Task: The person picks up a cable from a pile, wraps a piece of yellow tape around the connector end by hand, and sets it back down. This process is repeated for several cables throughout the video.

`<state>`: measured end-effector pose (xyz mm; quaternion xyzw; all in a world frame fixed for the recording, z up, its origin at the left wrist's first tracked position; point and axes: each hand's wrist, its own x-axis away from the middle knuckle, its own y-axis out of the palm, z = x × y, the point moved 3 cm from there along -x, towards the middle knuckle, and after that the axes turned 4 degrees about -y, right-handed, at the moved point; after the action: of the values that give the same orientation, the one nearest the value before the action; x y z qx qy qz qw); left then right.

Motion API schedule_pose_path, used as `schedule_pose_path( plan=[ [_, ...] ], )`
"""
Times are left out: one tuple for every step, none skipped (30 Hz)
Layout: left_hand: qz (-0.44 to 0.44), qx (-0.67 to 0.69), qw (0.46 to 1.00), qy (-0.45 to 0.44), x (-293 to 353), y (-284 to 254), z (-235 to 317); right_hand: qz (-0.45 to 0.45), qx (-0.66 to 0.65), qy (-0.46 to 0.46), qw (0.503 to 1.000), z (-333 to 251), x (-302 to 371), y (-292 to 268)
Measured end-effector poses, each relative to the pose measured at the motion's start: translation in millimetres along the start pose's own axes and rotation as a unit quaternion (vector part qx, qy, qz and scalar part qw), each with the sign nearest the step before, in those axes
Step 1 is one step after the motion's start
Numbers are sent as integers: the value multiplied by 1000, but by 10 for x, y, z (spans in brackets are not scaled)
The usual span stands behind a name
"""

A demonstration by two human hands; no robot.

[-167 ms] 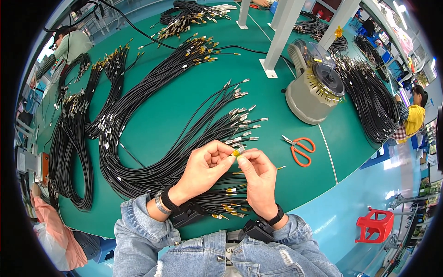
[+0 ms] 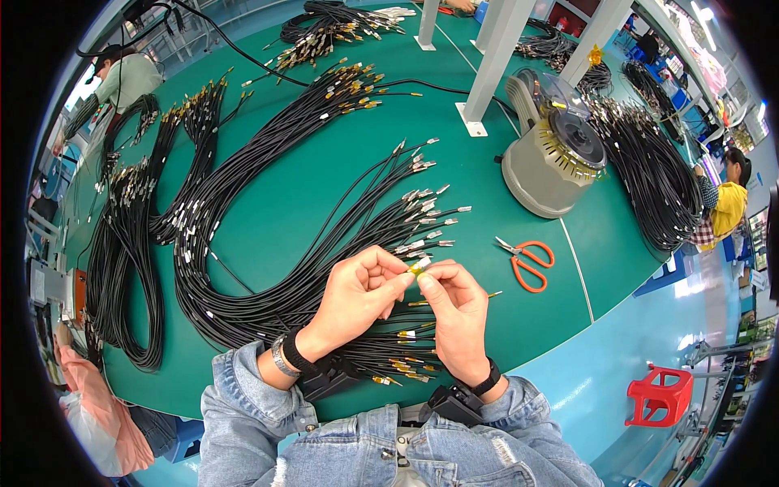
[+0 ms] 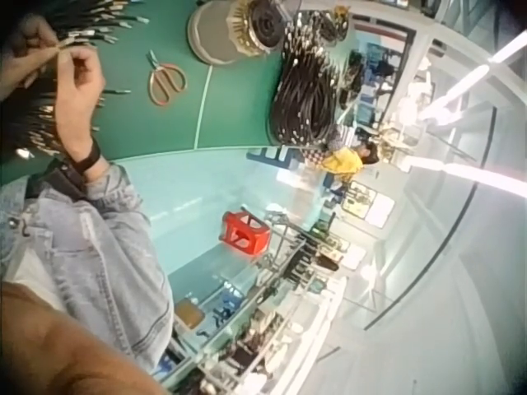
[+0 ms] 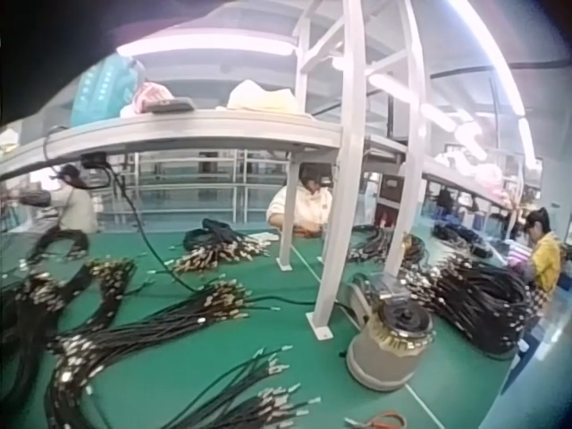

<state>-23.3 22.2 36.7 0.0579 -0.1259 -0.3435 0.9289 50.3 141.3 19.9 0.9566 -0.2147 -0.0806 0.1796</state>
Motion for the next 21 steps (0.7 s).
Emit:
schedule_pose_path(
  plan=[
    [-3, 8, 1000, -19, 2, -5, -9, 2, -4, 4, 1000, -4, 1, 3],
    [-3, 8, 1000, -19, 4, -1, -9, 4, -7, 7, 1000, -5, 2, 4],
    [-3, 2, 1000, -17, 6, 7, -11, 4, -7, 7, 1000, -2, 2, 4],
    [-3, -4, 1000, -15, 8, 15, -13, 3, -7, 5, 1000, 3, 1, 3],
    [-3, -9, 1000, -14, 10, 18, -13, 3, -7, 2, 1000, 8, 1, 2],
    [-3, -9, 1000, -14, 12, 19, -9, 3, -7, 0, 1000, 11, 1, 2],
    [-6, -13, 1000, -20, 15, 24, -2, 3, -7, 0, 1000, 11, 1, 4],
    [-10, -16, 999, -26, 18, 27, 5, 3, -5, -1, 1000, 9, 0, 7],
    [-14, -19, 999, -33, 20, 30, 6, 3, -4, -2, 1000, 7, -2, 11],
    [-14, -19, 999, -33, 21, 28, 4, 4, -2, -3, 1000, 5, -4, 14],
    [-15, -19, 999, -29, 22, 24, 3, 3, -2, -3, 1000, 6, -6, 17],
    [-17, -19, 999, -26, 23, 19, 2, 3, 0, -6, 1000, 4, -8, 21],
    [-18, -20, 999, -22, 24, 17, 1, 3, 3, -9, 1000, 3, -10, 24],
    [-17, -20, 999, -22, 26, 15, 0, 2, 5, -11, 1000, 1, -11, 28],
    [-18, -19, 999, -20, 27, 14, 1, 2, 5, -11, 1000, 0, -10, 33],
    [-20, -17, 999, -18, 24, 15, -1, 4, 6, -13, 1000, -3, -10, 34],
    [-21, -16, 1000, -16, 22, 16, 0, 7, 6, -15, 1000, -6, -9, 35],
    [-21, -16, 1000, -16, 21, 14, 1, 10, 6, -17, 1000, -9, -9, 34],
    [-27, -14, 999, -16, 19, 12, 4, 10, 7, -18, 1000, -10, -9, 34],
    [-33, -12, 999, -15, 18, 9, 7, 11, 6, -15, 1000, -9, -10, 34],
    [-37, -10, 999, -15, 19, 7, 10, 11, 4, -13, 1000, -7, -9, 35]
  ],
)
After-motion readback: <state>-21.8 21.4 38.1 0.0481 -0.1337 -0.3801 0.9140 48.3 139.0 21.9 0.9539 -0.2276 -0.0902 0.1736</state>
